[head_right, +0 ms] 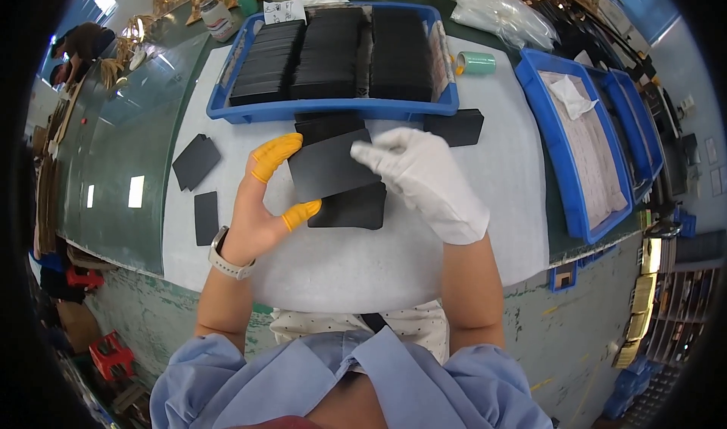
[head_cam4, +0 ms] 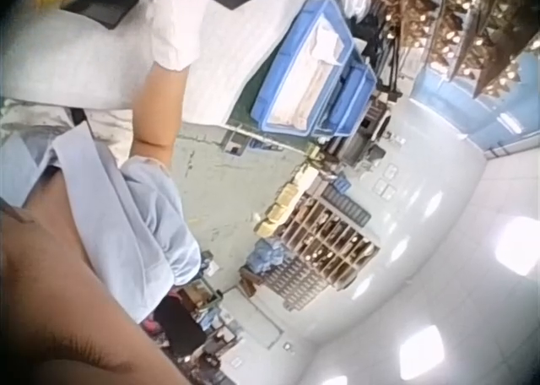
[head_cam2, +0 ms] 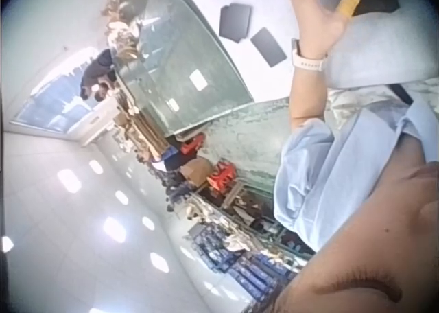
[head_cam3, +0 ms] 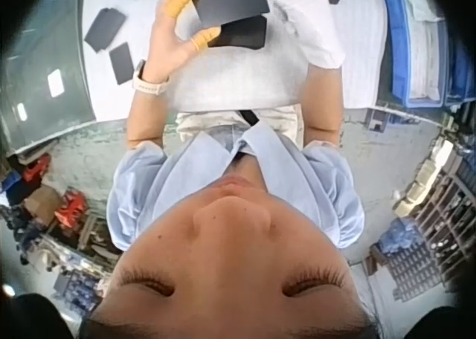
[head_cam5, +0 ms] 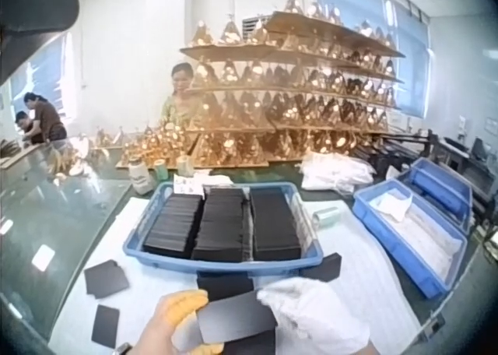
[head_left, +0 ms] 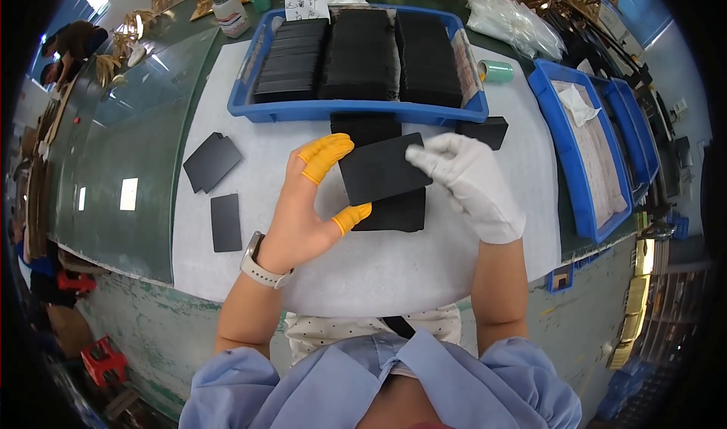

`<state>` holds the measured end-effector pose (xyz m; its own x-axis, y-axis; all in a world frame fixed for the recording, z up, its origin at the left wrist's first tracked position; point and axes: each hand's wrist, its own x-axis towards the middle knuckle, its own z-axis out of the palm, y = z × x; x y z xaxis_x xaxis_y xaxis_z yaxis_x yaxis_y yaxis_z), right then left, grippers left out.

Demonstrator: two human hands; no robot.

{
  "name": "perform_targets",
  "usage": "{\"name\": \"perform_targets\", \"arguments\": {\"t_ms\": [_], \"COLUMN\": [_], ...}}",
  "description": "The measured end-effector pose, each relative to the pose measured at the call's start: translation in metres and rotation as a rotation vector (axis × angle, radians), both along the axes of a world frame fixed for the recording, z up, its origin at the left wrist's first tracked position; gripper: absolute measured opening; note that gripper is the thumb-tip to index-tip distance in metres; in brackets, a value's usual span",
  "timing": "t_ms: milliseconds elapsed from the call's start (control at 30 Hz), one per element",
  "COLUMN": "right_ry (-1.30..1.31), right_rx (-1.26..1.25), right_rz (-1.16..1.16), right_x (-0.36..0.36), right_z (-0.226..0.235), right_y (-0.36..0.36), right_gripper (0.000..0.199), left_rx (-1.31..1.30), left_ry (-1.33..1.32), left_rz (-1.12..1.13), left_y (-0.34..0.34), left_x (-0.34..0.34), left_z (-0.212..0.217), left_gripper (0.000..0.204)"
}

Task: The person inspects and wipes black metal plates by hand at a factory workbench.

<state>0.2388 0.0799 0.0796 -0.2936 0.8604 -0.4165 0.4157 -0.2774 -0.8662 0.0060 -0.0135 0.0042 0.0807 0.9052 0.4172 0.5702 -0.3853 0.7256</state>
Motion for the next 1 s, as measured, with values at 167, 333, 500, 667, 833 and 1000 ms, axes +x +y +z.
{"name": "perform_targets", "arguments": {"t_ms": [167, 333, 500, 667, 833, 1000], "right_ry": [0.130, 0.139, -0.351, -0.350, -0.316, -0.306], "right_rx": [0.014, 0.021, 0.313, 0.402, 0.411, 0.408], "right_rz": [-0.042, -0.036, 0.003, -0.084, -0.140, -0.142], "right_x": [-0.004, -0.015, -0.030, -0.019, -0.014, -0.011], "right_z": [-0.038, -0.089, -0.063, -0.069, -0.062, -0.060], "right_y": [0.014, 0.036, 0.029, 0.033, 0.030, 0.030], "right_gripper": [0.024, 0.026, 0.036, 0.044, 0.045, 0.045], "left_rx": [0.019, 0.083, -0.135, -0.176, -0.247, -0.158], "left_ry": [-0.001, 0.221, 0.371, 0.391, 0.320, 0.239], "left_rz": [0.155, -0.085, -0.118, -0.088, -0.074, -0.001], "left_y": [0.002, 0.000, -0.007, -0.006, -0.007, -0.004], "left_x": [0.009, -0.005, 0.002, 0.004, 0.005, 0.012], "left_z": [0.000, 0.008, 0.015, 0.011, 0.008, 0.008], "left_gripper": [0.077, 0.071, 0.070, 0.072, 0.073, 0.083]}}
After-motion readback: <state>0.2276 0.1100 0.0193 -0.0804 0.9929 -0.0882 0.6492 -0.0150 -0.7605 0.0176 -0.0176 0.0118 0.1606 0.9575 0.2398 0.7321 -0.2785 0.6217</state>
